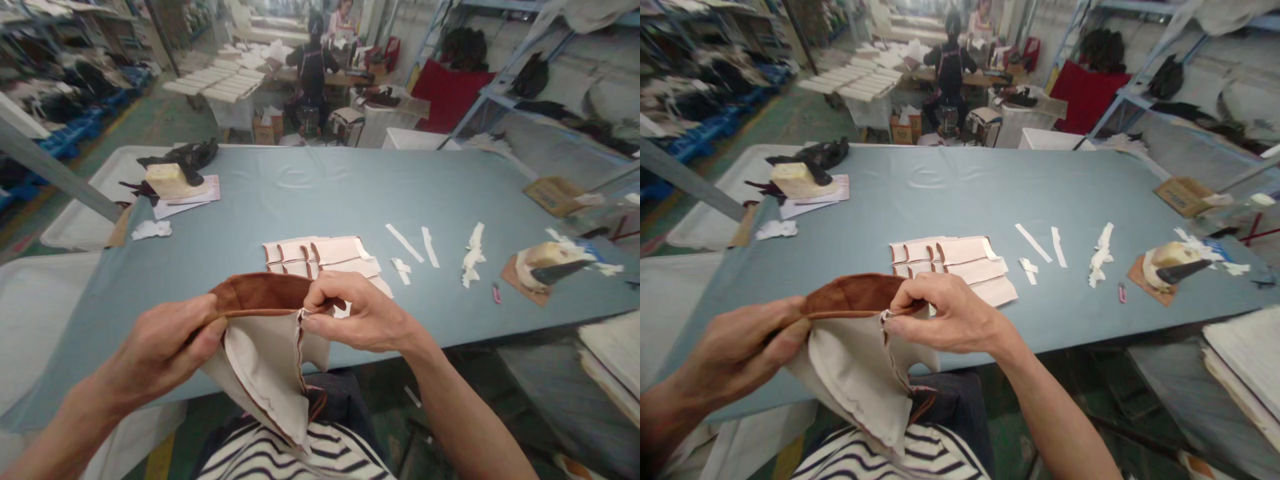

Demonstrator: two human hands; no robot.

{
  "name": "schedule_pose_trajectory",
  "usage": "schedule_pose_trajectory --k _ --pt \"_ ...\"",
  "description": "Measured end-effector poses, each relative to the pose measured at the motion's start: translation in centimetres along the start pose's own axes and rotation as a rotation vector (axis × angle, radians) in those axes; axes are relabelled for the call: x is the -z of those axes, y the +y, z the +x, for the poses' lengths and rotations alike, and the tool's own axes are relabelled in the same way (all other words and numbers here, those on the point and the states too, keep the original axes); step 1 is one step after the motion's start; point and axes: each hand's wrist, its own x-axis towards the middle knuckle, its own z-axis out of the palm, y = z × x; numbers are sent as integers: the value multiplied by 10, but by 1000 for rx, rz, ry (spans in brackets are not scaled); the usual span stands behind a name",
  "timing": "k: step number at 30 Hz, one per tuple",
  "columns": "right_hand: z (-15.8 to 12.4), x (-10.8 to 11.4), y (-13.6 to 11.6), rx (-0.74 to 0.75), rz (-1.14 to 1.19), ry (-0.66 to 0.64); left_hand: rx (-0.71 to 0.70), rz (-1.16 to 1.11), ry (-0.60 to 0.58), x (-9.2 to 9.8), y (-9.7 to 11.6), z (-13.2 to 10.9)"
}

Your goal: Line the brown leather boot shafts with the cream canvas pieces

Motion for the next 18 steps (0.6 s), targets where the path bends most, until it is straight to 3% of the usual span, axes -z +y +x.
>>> schedule_pose_trajectory --k 4,8,12,18 --pt "13 -2 -20 35 78 -2 -6 -66 -66 5 -7 15" --pt "18 -7 -25 -17 165 -51 -133 -229 -71 0 12 34" --pt "18 -9 -22 5 81 -37 -214 -348 -46 -2 32 49" --pt "13 -8 -23 94 -114 8 -228 -369 -94 1 44 66"
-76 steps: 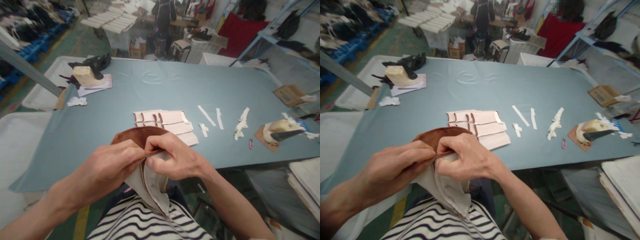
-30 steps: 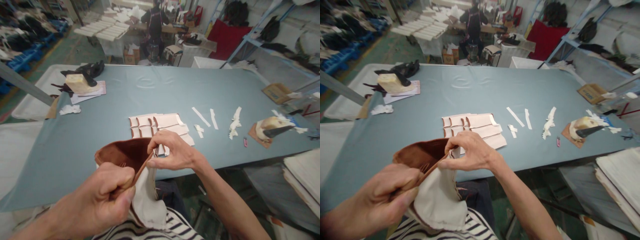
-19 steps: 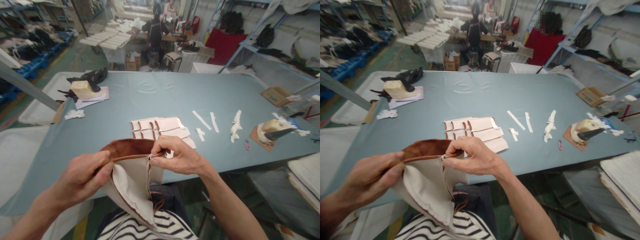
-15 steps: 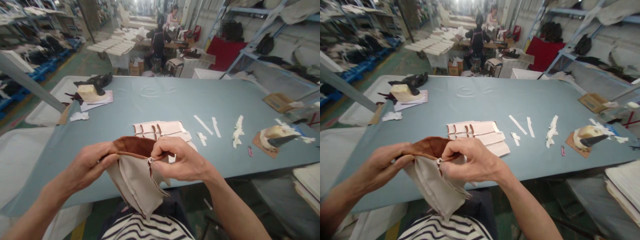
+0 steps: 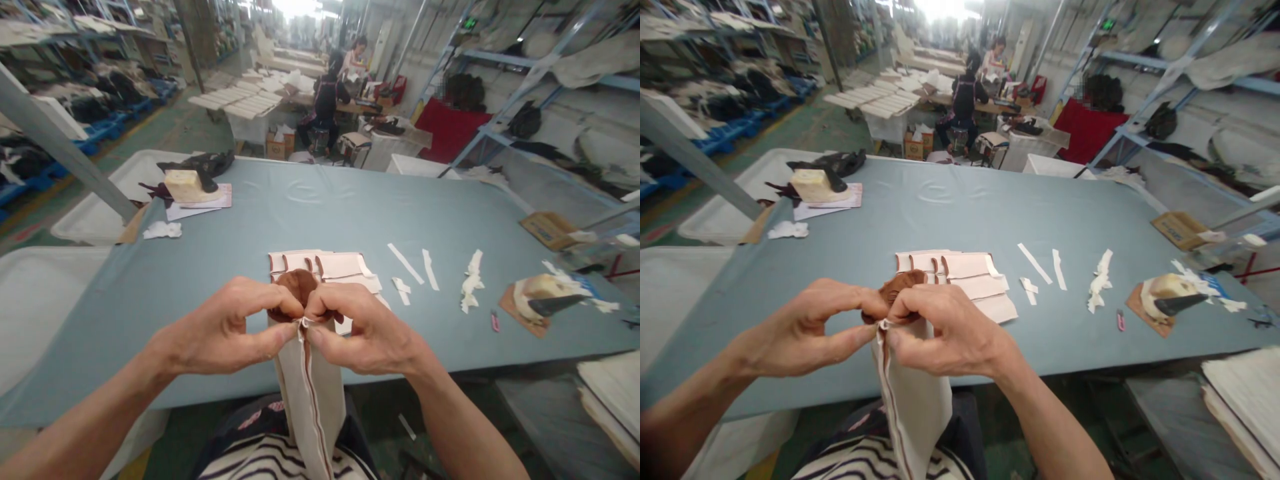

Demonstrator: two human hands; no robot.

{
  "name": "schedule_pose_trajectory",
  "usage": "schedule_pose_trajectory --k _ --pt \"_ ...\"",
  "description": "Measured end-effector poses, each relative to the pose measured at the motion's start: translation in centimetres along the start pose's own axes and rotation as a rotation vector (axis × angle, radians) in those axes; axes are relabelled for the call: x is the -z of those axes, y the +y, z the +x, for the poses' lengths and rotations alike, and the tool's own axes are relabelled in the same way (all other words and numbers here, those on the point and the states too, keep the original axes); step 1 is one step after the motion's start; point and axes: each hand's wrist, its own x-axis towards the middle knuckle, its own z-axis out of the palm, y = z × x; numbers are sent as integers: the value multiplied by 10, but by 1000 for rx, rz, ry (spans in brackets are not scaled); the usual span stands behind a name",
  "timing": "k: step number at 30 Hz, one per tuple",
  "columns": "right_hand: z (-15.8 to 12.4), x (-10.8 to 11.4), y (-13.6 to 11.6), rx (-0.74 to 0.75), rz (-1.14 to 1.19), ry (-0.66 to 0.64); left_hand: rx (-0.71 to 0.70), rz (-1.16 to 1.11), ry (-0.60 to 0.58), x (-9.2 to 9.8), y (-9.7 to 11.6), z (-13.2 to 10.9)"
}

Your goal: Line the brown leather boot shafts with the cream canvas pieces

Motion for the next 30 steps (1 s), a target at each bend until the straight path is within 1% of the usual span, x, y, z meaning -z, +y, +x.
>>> schedule_pose_trajectory --k 4,7,10,13,19,24,27,30 --pt "-2 2 0 35 -138 32 36 57 16 -4 4 7" --pt "-2 4 4 10 -195 36 103 53 55 -12 6 9" --pt "0 3 11 -37 -106 16 197 -89 84 -20 5 9" --pt "2 2 17 -66 -14 0 256 -213 108 -24 2 8" --pt "3 0 21 -79 23 -12 342 -201 115 -22 -2 3" --pt "4 -1 22 -72 31 -21 399 -203 61 -19 -1 -2" --pt "5 -2 22 -66 0 -11 434 -207 63 -16 0 -3" --pt "6 -4 21 -67 -57 15 438 -172 64 -14 1 -1"
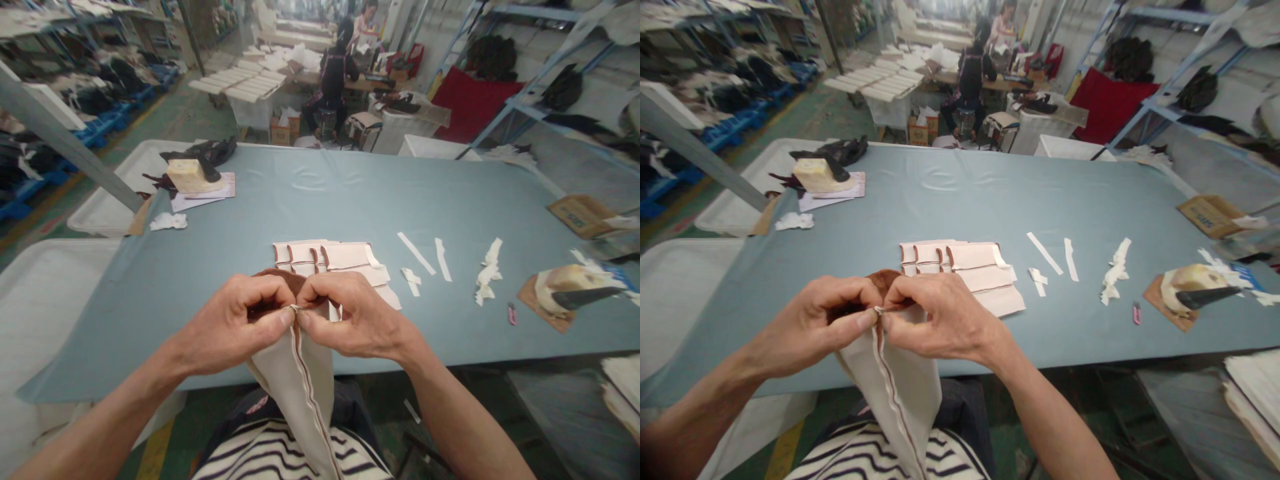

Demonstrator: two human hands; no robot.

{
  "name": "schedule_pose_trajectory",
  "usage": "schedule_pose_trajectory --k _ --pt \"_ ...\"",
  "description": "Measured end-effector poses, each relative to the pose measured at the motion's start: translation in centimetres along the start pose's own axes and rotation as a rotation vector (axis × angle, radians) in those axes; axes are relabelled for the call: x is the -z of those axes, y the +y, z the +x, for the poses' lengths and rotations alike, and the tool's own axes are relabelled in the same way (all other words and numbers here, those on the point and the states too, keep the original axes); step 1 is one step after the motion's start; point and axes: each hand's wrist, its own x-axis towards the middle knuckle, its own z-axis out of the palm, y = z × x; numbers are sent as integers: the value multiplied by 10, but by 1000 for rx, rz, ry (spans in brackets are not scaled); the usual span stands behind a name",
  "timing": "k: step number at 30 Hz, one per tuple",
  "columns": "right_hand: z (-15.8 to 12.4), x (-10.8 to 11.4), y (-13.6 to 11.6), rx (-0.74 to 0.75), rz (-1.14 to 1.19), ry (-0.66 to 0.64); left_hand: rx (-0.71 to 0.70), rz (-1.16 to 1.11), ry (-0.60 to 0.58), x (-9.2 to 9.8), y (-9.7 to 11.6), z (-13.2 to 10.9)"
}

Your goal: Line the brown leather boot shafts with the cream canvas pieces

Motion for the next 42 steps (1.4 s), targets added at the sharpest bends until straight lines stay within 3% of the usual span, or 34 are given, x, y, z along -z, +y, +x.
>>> schedule_pose_trajectory --k 10,16,20,32,37,42 --pt "4 -1 -8 -29 -7 -23 -227 336 53 4 4 -1" --pt "7 1 -14 -61 -91 -46 -279 440 -42 17 8 -10" --pt "7 -1 -15 -32 -93 -68 -304 477 -27 19 8 -17" --pt "4 -12 -1 -237 340 -110 -604 804 134 -2 -17 -36" --pt "3 -20 9 -361 579 -133 -645 871 112 -3 -28 -35" --pt "-1 -18 1 -367 503 -105 -573 704 159 -11 -23 -36"
